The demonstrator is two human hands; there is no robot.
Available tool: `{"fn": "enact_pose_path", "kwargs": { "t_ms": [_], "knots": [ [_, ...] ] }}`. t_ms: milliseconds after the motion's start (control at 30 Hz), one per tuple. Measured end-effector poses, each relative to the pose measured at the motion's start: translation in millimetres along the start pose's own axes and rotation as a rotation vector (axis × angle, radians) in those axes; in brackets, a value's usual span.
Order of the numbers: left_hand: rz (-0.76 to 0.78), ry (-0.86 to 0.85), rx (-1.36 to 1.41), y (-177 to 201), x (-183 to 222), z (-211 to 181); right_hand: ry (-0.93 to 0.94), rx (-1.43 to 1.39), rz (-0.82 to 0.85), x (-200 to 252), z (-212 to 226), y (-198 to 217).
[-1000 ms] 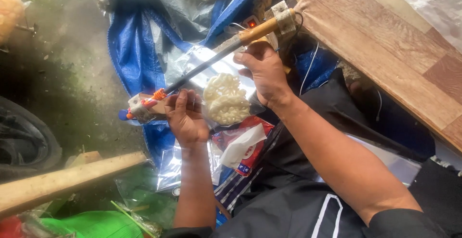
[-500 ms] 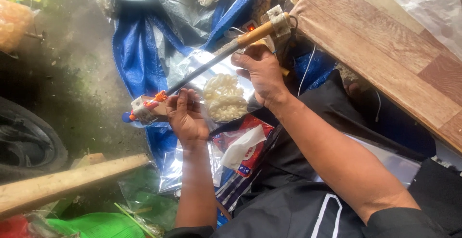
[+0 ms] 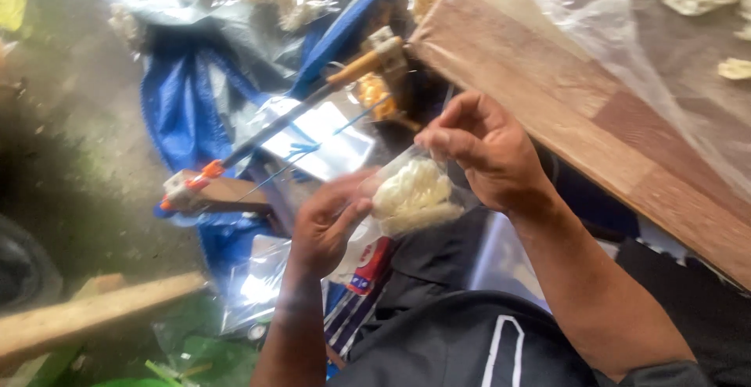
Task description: Manually packaging individual crackers into plastic bags and sealing them with a heat sealer.
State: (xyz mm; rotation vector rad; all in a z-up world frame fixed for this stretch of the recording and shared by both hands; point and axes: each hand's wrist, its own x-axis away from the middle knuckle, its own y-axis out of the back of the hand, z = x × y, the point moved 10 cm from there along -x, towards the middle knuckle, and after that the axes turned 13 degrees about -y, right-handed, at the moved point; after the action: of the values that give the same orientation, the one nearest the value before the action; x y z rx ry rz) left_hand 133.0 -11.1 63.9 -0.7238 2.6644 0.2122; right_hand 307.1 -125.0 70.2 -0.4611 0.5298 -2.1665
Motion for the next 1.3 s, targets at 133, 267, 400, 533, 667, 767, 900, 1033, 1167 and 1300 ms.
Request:
{"fn": "enact_pose_path", "kwargs": {
  "t_ms": [133, 267, 400, 533, 667, 767, 900, 1033, 1167, 1300],
  "knots": [
    [0.191, 0.177, -0.096, -44.0, 1.6, 10.8, -0.031, 0.297, -0.04, 44.5, 15.9, 44.7],
    [0.271, 0.237, -0.562, 9.8, -3.8, 99.3, -0.026, 0.549, -0.295, 89.4, 37.0, 123.2],
    [-0.405, -0.054, 0.477, -25.7, -82.0, -15.2, 0.328, 0.342, -0.514, 170.5, 103.3, 228.6],
    [0.201, 0.046, 0.317, -167.6, -69.2, 5.0, 0.41, 0.485, -0.948, 258.0, 130.9, 323.8],
    [0.831, -0.199, -0.562, -284.3, -5.9, 53.5, 0.101, 1.45, -1.284, 282.7, 127.8, 365.6],
    [0.914, -0.404, -0.616, -326.1, 21.2, 69.9, -0.11, 1.593, -1.302, 284.5, 106.3, 394.5],
    [0.874, -0.506, -0.588, -334.3, 31.2, 61.0, 0.028, 1.652, -1.317, 288.3, 98.6, 390.6],
    [0.84, -0.463, -0.593, -322.6, 27.3, 56.4, -0.21, 1.363, -1.27, 304.7, 111.4, 405.9],
    [0.916, -0.22, -0.542, -312.1, 30.1, 75.8, -0.145, 1.1, -1.331, 344.7, 138.1, 414.0],
    [0.816, -0.275, -0.465, -307.8, 22.4, 61.7, 0.13, 1.002, -1.549, 417.6, 142.3, 444.6]
  ]
}}
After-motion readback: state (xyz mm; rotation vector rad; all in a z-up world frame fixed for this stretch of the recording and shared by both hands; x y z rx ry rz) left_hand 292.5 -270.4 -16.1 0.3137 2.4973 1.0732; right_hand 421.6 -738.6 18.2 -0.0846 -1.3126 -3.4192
